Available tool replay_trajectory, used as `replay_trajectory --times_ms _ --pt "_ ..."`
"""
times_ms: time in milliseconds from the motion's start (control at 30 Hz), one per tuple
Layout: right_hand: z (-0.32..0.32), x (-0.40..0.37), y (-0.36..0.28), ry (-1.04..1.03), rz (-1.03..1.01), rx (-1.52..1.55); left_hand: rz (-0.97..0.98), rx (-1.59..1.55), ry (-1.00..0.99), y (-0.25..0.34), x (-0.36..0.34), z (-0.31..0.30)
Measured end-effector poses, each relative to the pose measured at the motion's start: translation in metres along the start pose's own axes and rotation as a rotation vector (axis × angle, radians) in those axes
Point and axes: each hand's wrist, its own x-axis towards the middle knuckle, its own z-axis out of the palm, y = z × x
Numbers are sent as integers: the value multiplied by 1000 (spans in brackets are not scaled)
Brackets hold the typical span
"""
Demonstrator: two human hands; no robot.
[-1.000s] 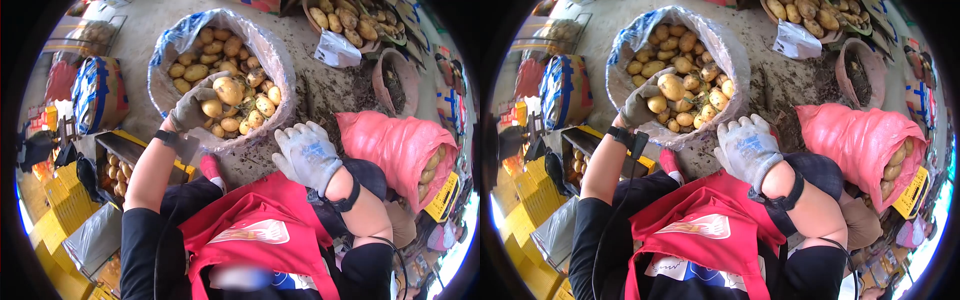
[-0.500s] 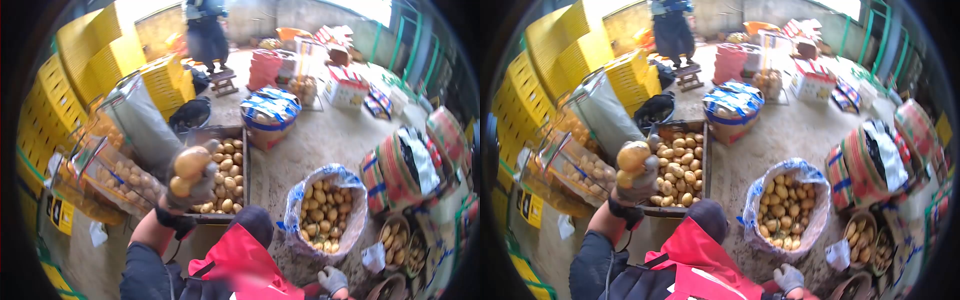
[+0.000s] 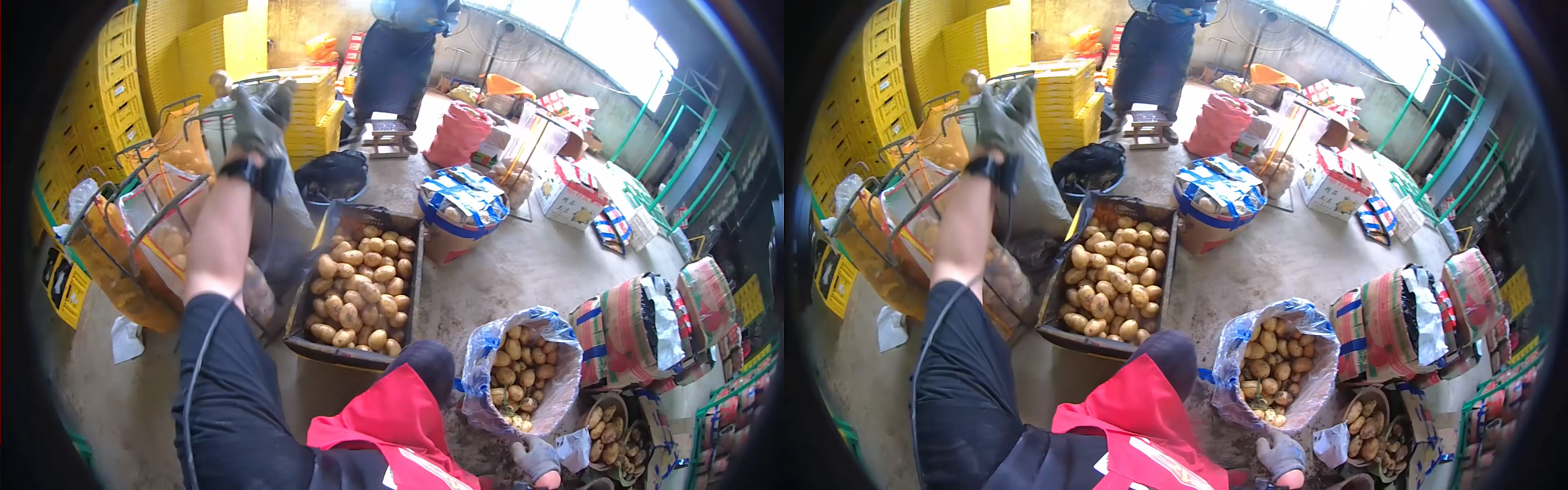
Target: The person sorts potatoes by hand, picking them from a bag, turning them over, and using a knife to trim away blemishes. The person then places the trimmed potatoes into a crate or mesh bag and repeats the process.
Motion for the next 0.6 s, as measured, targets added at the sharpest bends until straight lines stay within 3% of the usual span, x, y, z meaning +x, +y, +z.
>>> replay_trajectory --times_ms 33,67,167,233,267,333,400,467,600 --pt "0 -5 -5 10 -25 21 65 151 43 -46 -33 17" --pt "2 -12 -9 16 -47 46 -131 27 78 -83 -77 47" --pt "0 -31 -12 5 -44 65 -339 225 -289 -193 -203 46" --pt "-4 -40 -12 -91 -19 58 -640 -475 -334 -259 -280 61" --pt "-12 -43 -15 -71 -20 41 -679 -670 -323 -295 -308 64" --pt "-7 -41 0 135 -174 72 -1002 -761 -214 -331 -333 98" --pt "-3 -35 18 237 -273 60 -1215 -583 -192 -358 -338 124" --pt "-7 -32 21 269 -256 78 -1268 -518 -321 -388 -336 137" --pt "-15 -17 30 255 -153 165 -1419 -333 -124 -465 -338 157"
